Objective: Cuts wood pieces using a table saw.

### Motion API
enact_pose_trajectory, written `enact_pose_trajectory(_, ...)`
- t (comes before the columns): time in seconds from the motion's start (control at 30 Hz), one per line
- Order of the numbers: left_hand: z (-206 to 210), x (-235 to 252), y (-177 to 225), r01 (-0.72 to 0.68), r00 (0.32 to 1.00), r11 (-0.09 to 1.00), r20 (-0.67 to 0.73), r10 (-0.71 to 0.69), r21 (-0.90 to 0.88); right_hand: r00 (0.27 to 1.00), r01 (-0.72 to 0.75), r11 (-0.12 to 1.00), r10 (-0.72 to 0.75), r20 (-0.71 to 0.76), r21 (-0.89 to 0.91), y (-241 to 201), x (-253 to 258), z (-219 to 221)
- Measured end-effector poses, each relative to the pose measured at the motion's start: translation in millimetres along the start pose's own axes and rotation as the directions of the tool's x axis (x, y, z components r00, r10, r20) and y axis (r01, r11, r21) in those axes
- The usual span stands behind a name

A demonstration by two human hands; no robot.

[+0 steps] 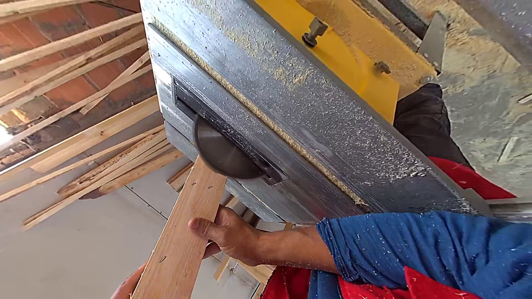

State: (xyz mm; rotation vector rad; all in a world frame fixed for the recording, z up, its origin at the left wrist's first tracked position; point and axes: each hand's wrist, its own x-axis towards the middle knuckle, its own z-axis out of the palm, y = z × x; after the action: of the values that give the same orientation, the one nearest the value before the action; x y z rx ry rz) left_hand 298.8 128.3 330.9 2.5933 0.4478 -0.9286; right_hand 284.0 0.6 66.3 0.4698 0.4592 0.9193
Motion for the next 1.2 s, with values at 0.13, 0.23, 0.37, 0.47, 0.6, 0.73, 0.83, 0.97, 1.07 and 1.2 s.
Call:
enact_pose_trajectory(0.13,-6,3,4,-0.042,0.999,0.999,0.024,0.041,0.025,1.0,0.014,1.0,-0.014,-0.001,0.002,2,1,-1)
enact_pose_trajectory(0.23,-4,5,-2,-0.011,0.999,1.0,0.039,0.011,-0.016,1.0,0.005,1.0,-0.005,-0.008,0.01,1,-1,-3)
enact_pose_trajectory(0.37,-6,-19,-24,0.024,0.999,0.999,0.04,-0.022,-0.046,0.995,-0.092,0.994,0.093,0.031,-0.051,3,-3,-3)
enact_pose_trajectory(0.47,-15,-55,-50,0.032,0.999,0.995,0.039,-0.028,-0.095,0.965,-0.204,0.966,0.225,0.133,-0.159,16,-6,-3)
enact_pose_trajectory(0.6,-15,-105,-84,0.092,0.995,0.987,-0.017,-0.095,-0.133,0.933,-0.257,0.933,0.307,0.185,-0.253,35,-12,-3)
enact_pose_trajectory(0.73,-8,-116,-81,0.129,0.991,0.984,-0.027,-0.133,-0.123,0.93,-0.252,0.928,0.311,0.197,-0.276,37,-12,-5)
enact_pose_trajectory(0.83,-8,-109,-83,0.091,0.995,0.992,-0.039,-0.095,-0.086,0.934,-0.259,0.93,0.31,0.176,-0.262,37,-11,-6)
enact_pose_trajectory(0.97,-2,-78,-53,0.029,0.999,0.999,-0.036,-0.03,-0.02,0.962,-0.234,0.954,0.255,0.096,-0.185,32,-4,-10)
enact_pose_trajectory(1.07,-1,-49,-31,0.012,1.0,1.0,0.0,-0.012,0.017,0.984,-0.164,0.978,0.171,0.048,-0.128,26,2,-13)
enact_pose_trajectory(1.2,-5,-17,-10,-0.047,0.997,0.999,0.061,0.047,0.002,0.998,-0.055,0.996,0.057,0.019,-0.076,8,5,-6)
